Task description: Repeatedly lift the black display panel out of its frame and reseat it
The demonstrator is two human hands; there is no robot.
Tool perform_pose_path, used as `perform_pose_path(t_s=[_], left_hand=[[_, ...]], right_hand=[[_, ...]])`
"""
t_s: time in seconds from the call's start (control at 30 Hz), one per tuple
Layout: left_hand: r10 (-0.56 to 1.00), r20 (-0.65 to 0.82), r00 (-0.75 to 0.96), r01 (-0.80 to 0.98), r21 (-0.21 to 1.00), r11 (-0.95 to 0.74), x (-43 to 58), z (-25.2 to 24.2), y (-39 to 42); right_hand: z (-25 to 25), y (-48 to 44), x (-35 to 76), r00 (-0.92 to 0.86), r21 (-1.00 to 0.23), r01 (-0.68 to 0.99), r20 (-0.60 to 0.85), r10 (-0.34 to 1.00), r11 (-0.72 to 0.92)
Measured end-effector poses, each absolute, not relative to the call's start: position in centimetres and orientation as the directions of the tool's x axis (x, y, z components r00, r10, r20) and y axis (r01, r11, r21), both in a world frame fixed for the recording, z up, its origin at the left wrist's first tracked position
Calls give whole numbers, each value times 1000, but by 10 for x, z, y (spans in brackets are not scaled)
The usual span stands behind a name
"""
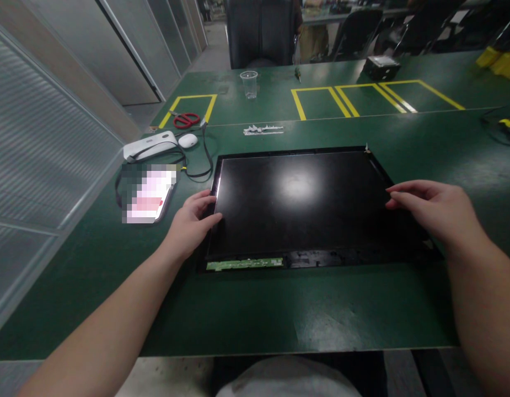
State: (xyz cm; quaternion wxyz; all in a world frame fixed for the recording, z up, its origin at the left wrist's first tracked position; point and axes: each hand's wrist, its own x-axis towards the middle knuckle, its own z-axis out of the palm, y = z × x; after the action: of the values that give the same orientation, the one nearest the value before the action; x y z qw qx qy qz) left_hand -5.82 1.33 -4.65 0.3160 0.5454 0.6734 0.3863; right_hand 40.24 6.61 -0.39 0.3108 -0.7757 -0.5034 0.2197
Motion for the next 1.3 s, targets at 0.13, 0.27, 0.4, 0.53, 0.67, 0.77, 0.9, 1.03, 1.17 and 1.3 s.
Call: perform_pose_path(t_s=[0.13, 0.27, 0.4, 0.53, 0.67, 0.77, 0.9, 1.03, 1.17, 1.3], left_hand=[[983, 27, -179, 573, 816, 82, -60, -48, 14], [986, 44, -163, 619, 783, 67, -62, -49, 14], [989, 51, -141, 644, 763, 52, -61, -49, 13], [993, 78, -92, 632, 775, -2, -57, -44, 9], [994, 97, 46, 751, 653, -99, -54, -30, 1], [975, 98, 199, 803, 554, -219, -53, -20, -5], [911, 34, 412, 770, 521, -368, -50, -15, -7], [797, -84, 599, 717, 499, -486, -48, -16, -8], [753, -135, 644, 708, 476, -521, -46, -16, -9], [758, -124, 640, 703, 493, -512, -43, -16, -9]], right_hand=[[-7, 67, 406, 397, -688, 656, -35, 917, -310], [-12, 69, 410, 393, -681, 661, -46, 918, -316], [-12, 68, 411, 393, -681, 661, -45, 919, -316], [-10, 67, 408, 378, -691, 662, -26, 925, -290], [-10, 66, 408, 373, -672, 687, 1, 928, -276], [-11, 67, 409, 373, -682, 681, 6, 928, -269], [-14, 68, 410, 375, -676, 678, -17, 927, -287], [-14, 67, 410, 386, -671, 676, -28, 922, -304], [-13, 68, 410, 373, -660, 694, -12, 928, -288], [-13, 70, 411, 382, -658, 697, 4, 924, -285]])
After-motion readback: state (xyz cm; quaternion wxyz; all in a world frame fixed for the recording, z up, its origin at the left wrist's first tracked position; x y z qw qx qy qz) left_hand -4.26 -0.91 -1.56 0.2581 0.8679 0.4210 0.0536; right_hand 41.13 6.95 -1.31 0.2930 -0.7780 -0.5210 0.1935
